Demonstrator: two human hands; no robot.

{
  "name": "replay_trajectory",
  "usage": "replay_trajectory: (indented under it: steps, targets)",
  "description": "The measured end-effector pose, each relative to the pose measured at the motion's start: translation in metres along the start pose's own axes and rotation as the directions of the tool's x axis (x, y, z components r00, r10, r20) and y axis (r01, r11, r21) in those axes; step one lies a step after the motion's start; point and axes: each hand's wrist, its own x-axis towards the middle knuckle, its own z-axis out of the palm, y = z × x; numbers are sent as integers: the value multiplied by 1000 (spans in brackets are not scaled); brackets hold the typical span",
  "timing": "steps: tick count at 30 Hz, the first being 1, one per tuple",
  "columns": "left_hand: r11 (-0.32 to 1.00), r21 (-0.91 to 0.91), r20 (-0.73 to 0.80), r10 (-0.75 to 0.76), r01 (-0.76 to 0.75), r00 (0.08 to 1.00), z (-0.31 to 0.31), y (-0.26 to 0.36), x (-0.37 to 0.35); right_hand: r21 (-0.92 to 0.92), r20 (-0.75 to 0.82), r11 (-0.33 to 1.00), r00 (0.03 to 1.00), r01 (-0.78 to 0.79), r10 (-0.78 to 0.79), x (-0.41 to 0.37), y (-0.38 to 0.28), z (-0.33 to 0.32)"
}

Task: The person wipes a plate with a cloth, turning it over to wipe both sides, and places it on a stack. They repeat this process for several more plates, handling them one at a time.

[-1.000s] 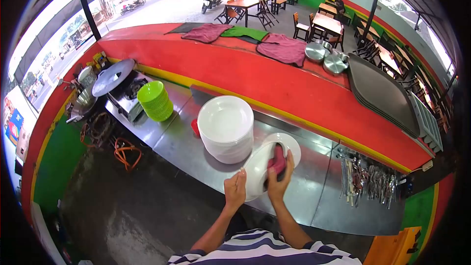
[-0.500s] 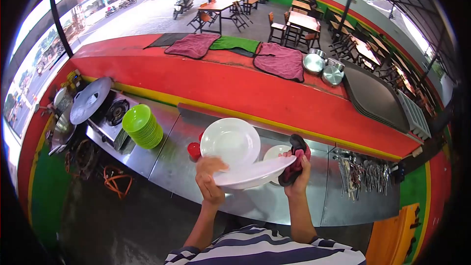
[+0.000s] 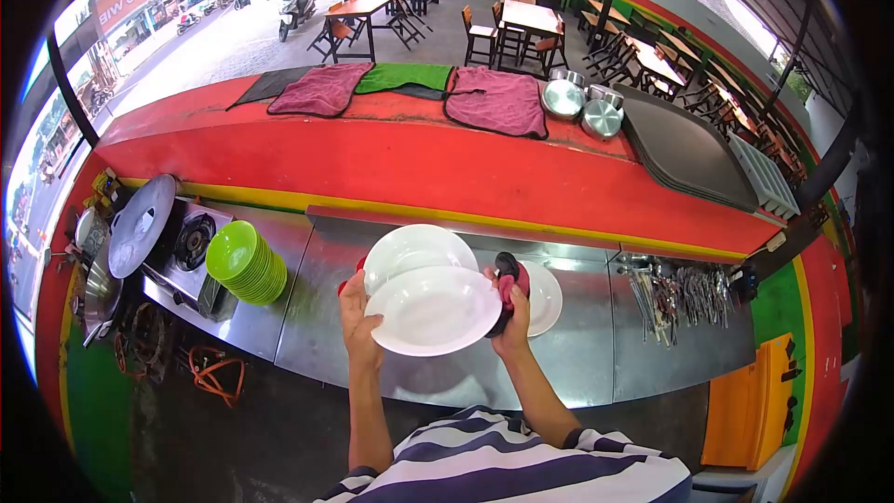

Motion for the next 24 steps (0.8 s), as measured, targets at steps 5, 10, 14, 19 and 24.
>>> replay_trajectory:
  steps: [5, 10, 14, 19, 24]
  targets:
    - [954, 267, 66, 121, -134, 990, -29, -26, 2, -10, -52, 999, 998, -38, 38, -3, 17, -11]
    - [781, 580, 148, 179, -232, 973, -40, -37, -9, -88, -153, 996, 988, -32, 19, -11, 14, -7]
    - [676, 699, 124, 205, -233, 971, -33, -46, -15, -18, -155, 999, 988, -29, 26, -19, 10, -10]
    - [605, 748, 66, 340, -272, 938, -20, -63, -15, -15, -125, 998, 990, -64, 62, -36, 7, -36]
    - [488, 811, 86, 444, -322, 892, 7, -55, -38, 96, -244, 986, 957, -136, 156, -61, 8, -84]
